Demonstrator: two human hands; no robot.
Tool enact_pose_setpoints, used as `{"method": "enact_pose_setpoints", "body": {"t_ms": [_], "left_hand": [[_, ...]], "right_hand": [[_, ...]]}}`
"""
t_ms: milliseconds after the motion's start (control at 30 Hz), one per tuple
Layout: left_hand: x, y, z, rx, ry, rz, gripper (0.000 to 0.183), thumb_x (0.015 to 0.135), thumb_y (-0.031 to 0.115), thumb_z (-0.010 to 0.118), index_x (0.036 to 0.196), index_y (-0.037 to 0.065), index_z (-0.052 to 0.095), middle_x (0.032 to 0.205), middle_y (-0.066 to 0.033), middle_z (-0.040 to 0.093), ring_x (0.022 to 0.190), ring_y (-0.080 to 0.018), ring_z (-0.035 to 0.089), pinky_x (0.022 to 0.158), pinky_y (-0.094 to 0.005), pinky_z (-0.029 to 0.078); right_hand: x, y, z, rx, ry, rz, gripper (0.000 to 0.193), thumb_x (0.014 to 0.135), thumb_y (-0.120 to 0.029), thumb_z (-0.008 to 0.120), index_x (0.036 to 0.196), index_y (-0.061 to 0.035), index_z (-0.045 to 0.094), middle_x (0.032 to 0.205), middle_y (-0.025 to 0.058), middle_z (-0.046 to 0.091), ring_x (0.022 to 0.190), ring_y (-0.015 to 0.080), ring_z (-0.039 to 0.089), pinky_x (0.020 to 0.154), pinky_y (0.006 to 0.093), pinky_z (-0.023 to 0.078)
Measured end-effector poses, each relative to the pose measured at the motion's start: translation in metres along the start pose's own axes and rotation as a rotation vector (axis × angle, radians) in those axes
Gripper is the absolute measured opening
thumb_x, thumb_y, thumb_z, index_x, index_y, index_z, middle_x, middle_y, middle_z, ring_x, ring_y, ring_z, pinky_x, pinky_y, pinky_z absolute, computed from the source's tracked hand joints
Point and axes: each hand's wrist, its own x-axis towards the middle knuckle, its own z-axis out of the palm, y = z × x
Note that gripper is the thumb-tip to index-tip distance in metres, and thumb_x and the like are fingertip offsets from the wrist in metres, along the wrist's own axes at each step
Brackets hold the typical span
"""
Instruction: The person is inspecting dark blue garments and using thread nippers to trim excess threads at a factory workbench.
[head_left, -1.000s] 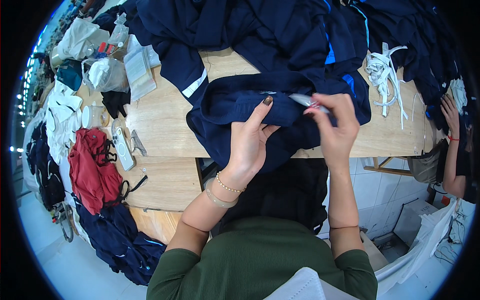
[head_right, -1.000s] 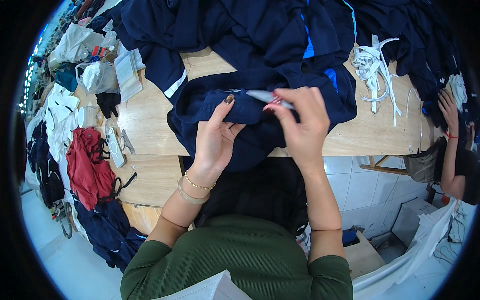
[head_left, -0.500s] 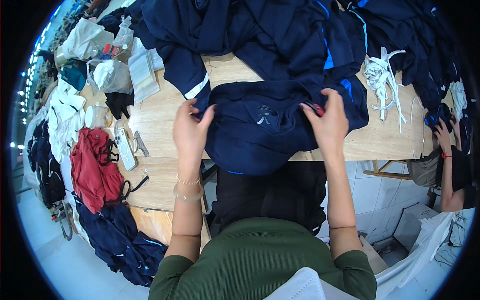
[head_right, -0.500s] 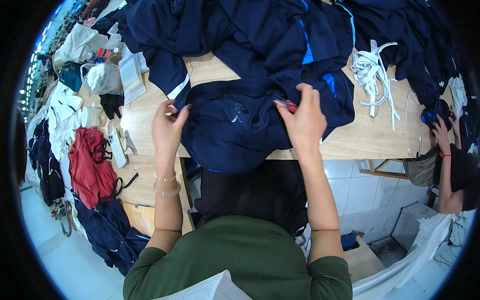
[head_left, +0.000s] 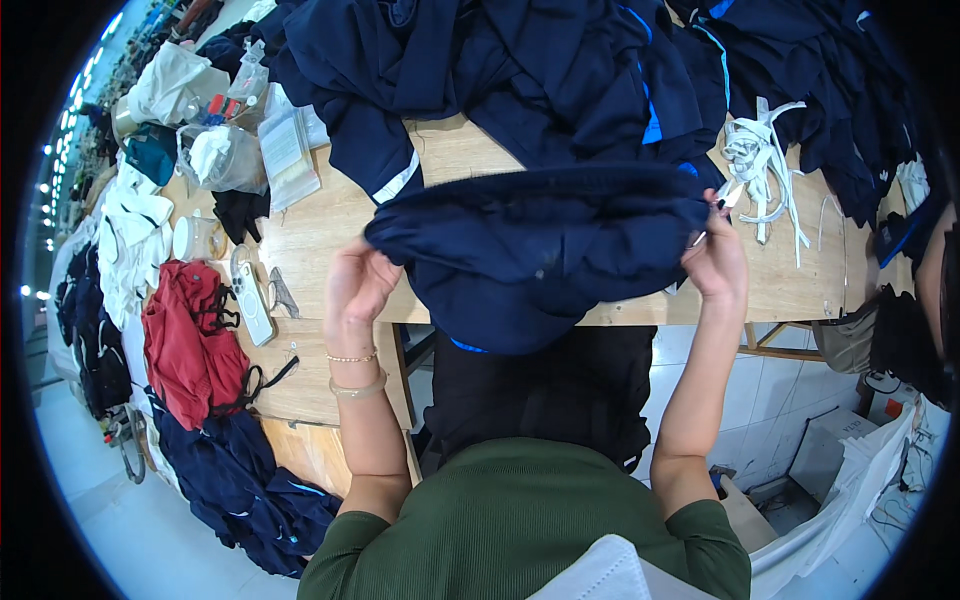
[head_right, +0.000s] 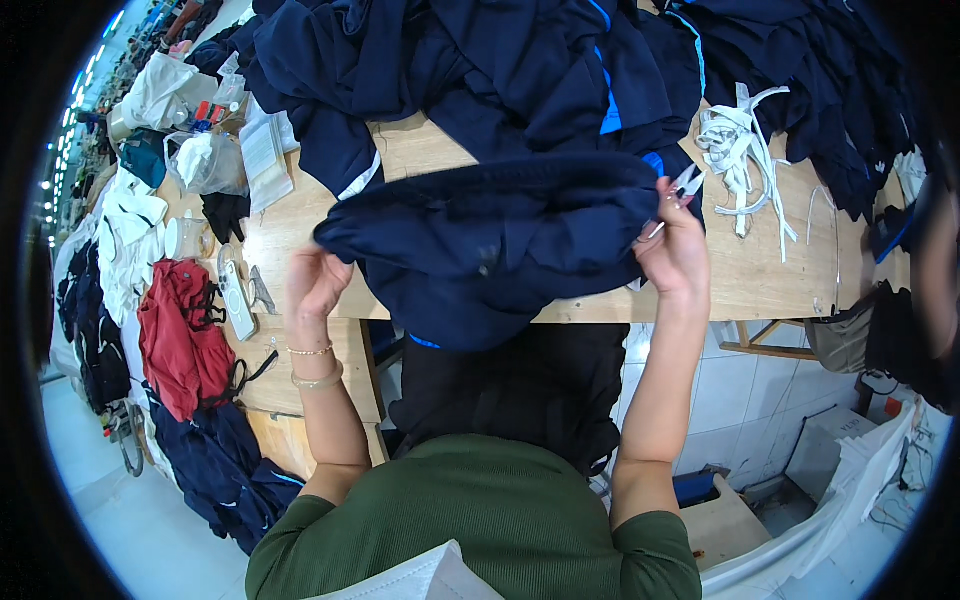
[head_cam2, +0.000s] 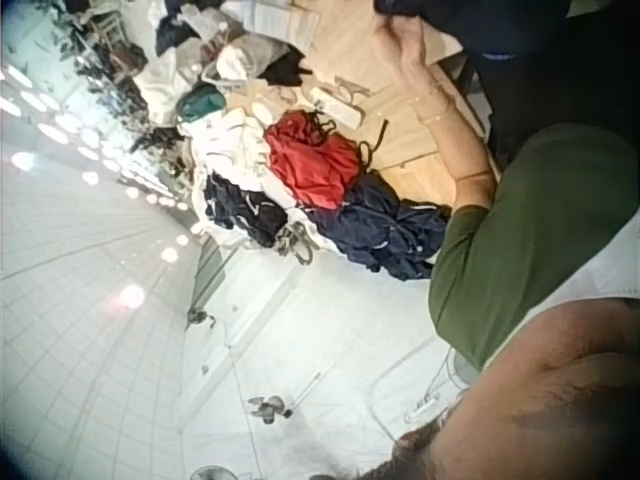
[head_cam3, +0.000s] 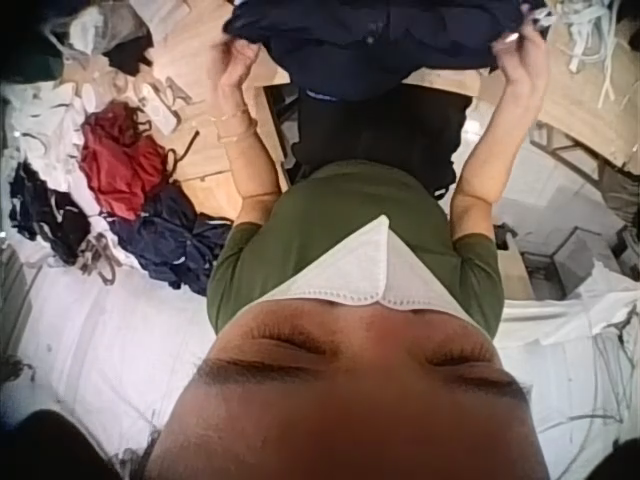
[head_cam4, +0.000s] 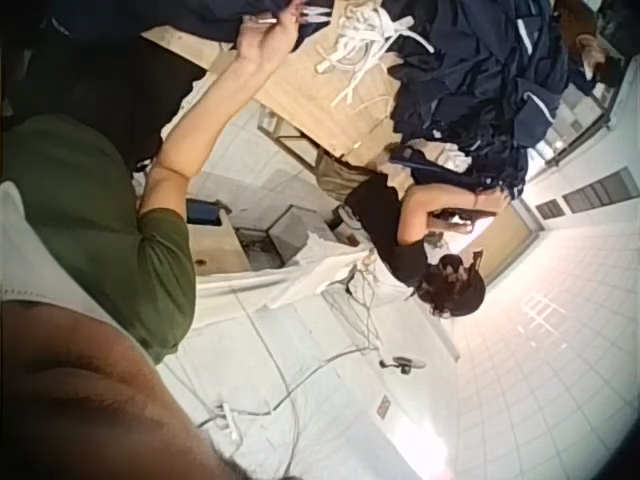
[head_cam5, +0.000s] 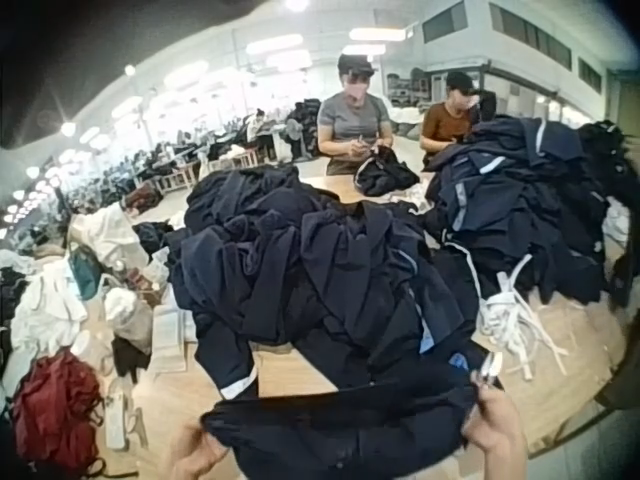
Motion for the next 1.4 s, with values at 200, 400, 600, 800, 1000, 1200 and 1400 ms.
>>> {"method": "enact_pose_setpoints", "body": {"t_ms": [200, 400, 600, 800, 1000, 1200, 1400], "left_hand": [[-0.016, 0.034, 0.004, 0.092, 0.040, 0.062, 0.027, 0.098, 0.016, 0.047, 0.110, -0.004, 0.062, 0.105, -0.0181, 0.069, 0.100, -0.0278, 0.067, 0.094, -0.0420, 0.053], [0.036, -0.022, -0.022, 0.867, 0.236, 0.315, 0.019, 0.095, 0.016, 0.058, 0.094, -0.001, 0.068, 0.088, -0.0020, 0.067, 0.079, -0.0076, 0.059, 0.072, -0.0228, 0.045], [0.039, -0.032, 0.007, 1.380, 0.312, 0.562, 0.013, 0.092, 0.011, 0.061, 0.091, -0.002, 0.065, 0.071, -0.0037, 0.057, 0.068, -0.0112, 0.053, 0.065, -0.0256, 0.043], [0.022, -0.074, 0.084, 1.638, -0.125, 1.081, 0.012, 0.083, -0.003, 0.062, 0.094, 0.001, 0.061, 0.092, -0.0116, 0.059, 0.078, -0.0273, 0.061, 0.069, -0.0327, 0.049], [0.090, -0.116, 0.073, 1.833, -0.297, 0.762, 0.022, 0.078, 0.006, 0.073, 0.096, 0.003, 0.061, 0.108, -0.0064, 0.053, 0.082, -0.0315, 0.063, 0.072, -0.0373, 0.051], [0.105, -0.111, 0.052, 1.311, -0.170, 0.676, 0.008, 0.082, -0.002, 0.067, 0.086, 0.000, 0.060, 0.083, -0.0055, 0.064, 0.065, -0.0143, 0.062, 0.059, -0.0274, 0.048], [0.090, -0.074, 0.068, 0.726, -0.062, 0.743, 0.002, 0.094, -0.001, 0.055, 0.096, -0.001, 0.057, 0.076, -0.0088, 0.066, 0.062, -0.0103, 0.061, 0.059, -0.0213, 0.050]], "right_hand": [[-0.024, -0.024, 0.028, -0.121, 0.127, -0.105, 0.015, 0.097, -0.018, 0.057, 0.104, -0.0089, 0.066, 0.105, 0.0071, 0.069, 0.092, 0.0198, 0.067, 0.084, 0.0360, 0.053], [0.021, 0.028, -0.012, -0.559, 0.157, -0.215, 0.010, 0.092, -0.015, 0.062, 0.086, -0.0074, 0.065, 0.090, 0.0010, 0.065, 0.091, 0.0121, 0.059, 0.086, 0.0259, 0.044], [0.005, 0.027, 0.017, -1.087, 0.062, -0.392, 0.012, 0.094, -0.011, 0.056, 0.093, -0.0017, 0.063, 0.091, 0.0020, 0.062, 0.090, 0.0104, 0.055, 0.090, 0.0246, 0.039], [-0.035, 0.038, 0.076, -1.048, -0.018, -0.778, 0.014, 0.097, -0.005, 0.050, 0.097, -0.0002, 0.063, 0.086, 0.0042, 0.062, 0.079, 0.0115, 0.059, 0.075, 0.0228, 0.046], [0.020, 0.083, 0.067, -0.679, -0.306, -0.203, 0.017, 0.099, -0.013, 0.051, 0.099, 0.0005, 0.062, 0.085, 0.0061, 0.062, 0.073, 0.0123, 0.059, 0.067, 0.0246, 0.050], [0.026, 0.078, 0.058, -0.574, -0.332, -0.183, 0.017, 0.100, -0.013, 0.050, 0.101, 0.0004, 0.060, 0.086, 0.0081, 0.062, 0.074, 0.0142, 0.062, 0.069, 0.0277, 0.055], [0.019, 0.067, 0.063, -0.523, -0.355, -0.153, 0.018, 0.099, -0.014, 0.050, 0.102, 0.0004, 0.060, 0.087, 0.0078, 0.062, 0.074, 0.0146, 0.061, 0.068, 0.0266, 0.052]]}}
